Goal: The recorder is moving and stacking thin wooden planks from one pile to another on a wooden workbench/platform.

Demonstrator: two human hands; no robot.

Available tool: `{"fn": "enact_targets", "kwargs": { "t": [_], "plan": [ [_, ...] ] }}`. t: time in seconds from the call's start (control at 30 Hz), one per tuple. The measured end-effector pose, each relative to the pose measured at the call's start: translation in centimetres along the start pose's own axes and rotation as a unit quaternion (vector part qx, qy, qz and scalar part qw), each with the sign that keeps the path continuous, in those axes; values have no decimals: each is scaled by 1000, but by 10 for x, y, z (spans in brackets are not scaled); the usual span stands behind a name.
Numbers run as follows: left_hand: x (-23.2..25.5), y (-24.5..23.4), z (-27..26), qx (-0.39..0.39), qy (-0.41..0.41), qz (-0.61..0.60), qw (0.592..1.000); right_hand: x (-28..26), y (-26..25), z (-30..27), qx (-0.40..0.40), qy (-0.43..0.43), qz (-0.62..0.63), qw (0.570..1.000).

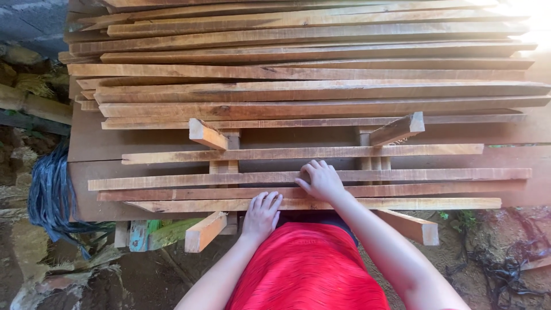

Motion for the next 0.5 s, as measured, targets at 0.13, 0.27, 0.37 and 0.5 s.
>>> {"fn": "enact_targets", "kwargs": {
  "t": [0.13,0.27,0.37,0.5],
  "plan": [
    [2,-2,2,-2,-3,-7,1000,16,31,11,-43,-4,10,999],
    [1,-4,0,7,-9,-14,1000,-2,-11,11,5,-29,43,999],
    [3,-7,-1,7,-10,-11,1000,-12,-18,1,30,-24,57,998],
    [1,-2,1,7,-10,-5,1000,-15,10,-17,87,2,34,996]
  ]
}}
Point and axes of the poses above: each hand's wrist, its own z-axis towards the middle knuckle, its own y-axis out of the palm, x = y × z, the point moved 8 cm from there along z, towards the middle knuckle, and after that the axes turned 15 degrees about -z, right-handed, at the moved point
